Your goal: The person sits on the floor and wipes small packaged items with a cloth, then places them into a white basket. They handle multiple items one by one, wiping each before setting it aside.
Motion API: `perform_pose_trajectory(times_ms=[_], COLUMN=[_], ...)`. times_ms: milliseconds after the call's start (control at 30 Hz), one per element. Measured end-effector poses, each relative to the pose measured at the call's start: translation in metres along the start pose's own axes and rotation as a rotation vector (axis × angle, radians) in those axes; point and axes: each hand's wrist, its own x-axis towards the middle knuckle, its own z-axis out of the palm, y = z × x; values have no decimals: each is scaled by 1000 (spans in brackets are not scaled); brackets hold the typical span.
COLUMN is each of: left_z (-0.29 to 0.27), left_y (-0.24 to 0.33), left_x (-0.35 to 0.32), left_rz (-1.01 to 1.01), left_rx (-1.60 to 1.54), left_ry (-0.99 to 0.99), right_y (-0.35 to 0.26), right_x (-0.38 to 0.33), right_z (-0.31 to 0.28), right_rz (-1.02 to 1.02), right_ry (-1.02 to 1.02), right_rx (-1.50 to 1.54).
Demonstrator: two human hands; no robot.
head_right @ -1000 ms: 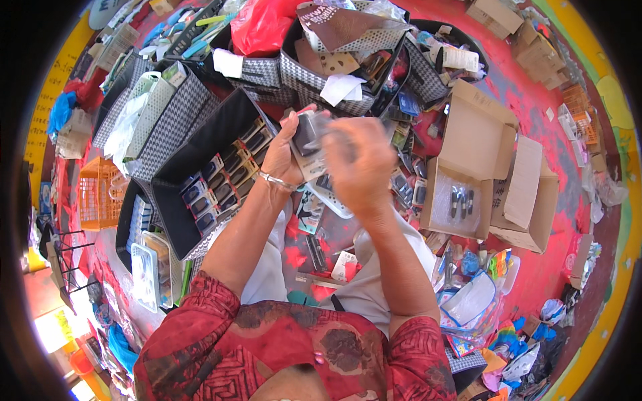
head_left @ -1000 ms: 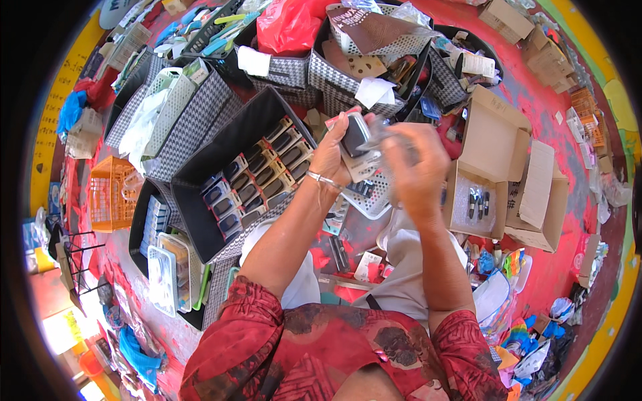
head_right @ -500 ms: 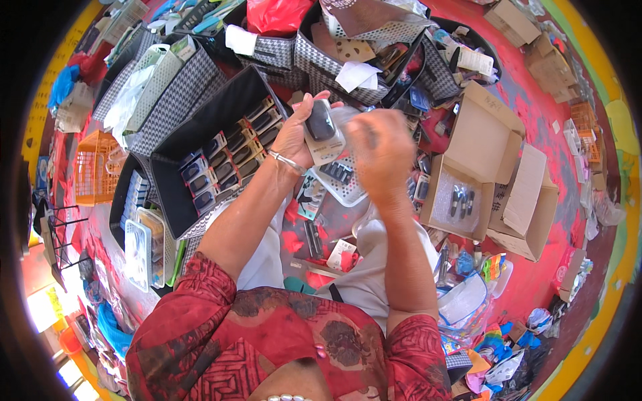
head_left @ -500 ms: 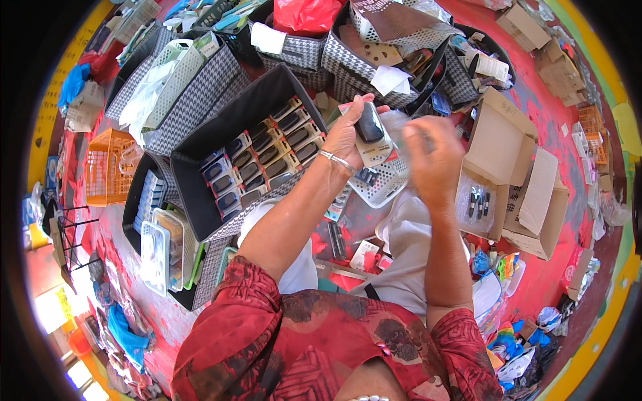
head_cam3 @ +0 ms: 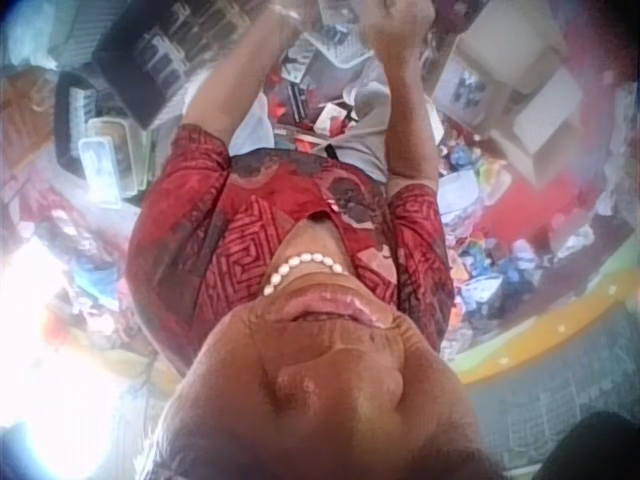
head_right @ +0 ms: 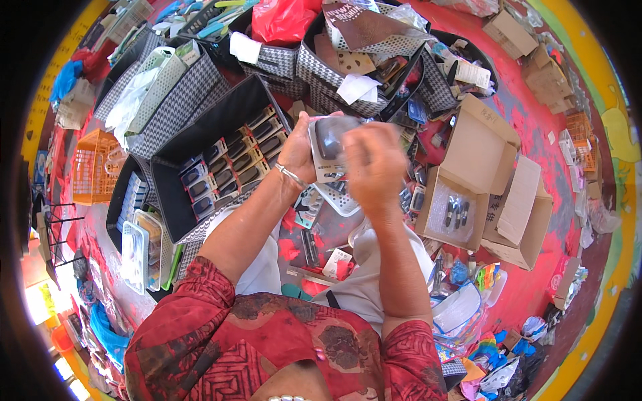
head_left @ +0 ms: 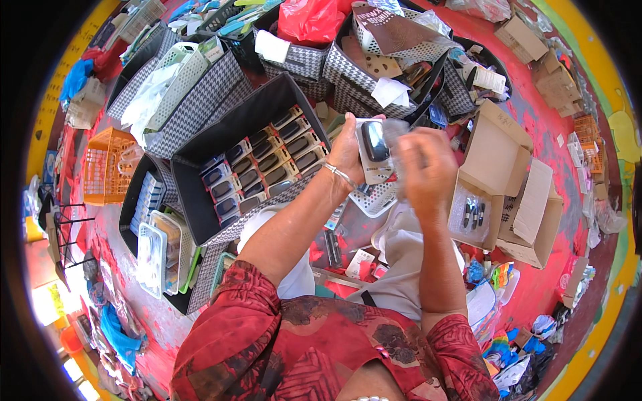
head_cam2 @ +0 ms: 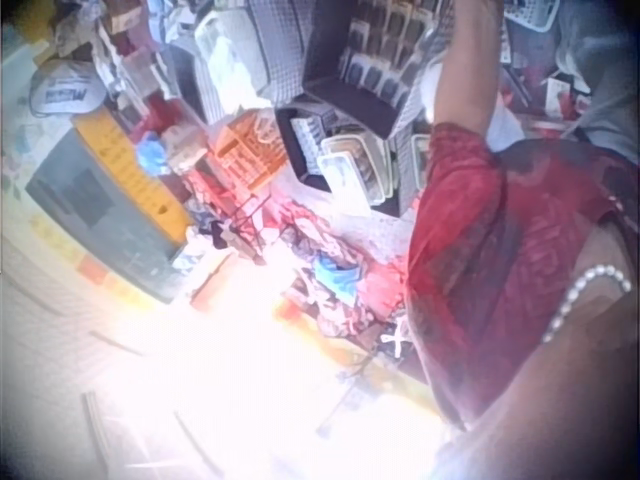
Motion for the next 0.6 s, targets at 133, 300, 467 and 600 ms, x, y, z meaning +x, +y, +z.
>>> perform_pose_trajectory(times_ms=[133,300,467,600], left_z=[9,16,3,-7], left_y=[-12,-28,-9,4], left_x=[-5,-11,-2,1], left_rz=[-6,-85,79,125], left_rx=[157,287,179,129], left_ry=[218,168,165,26], right_y=[-13,7,-5,-10], right_x=[0,6,-9,-7], right_z=[29,34,25,-2], right_rz=[-79,19,-269,50], right_ry=[-170,-76,-268,-241], right_rx=[-218,-268,-147,118])
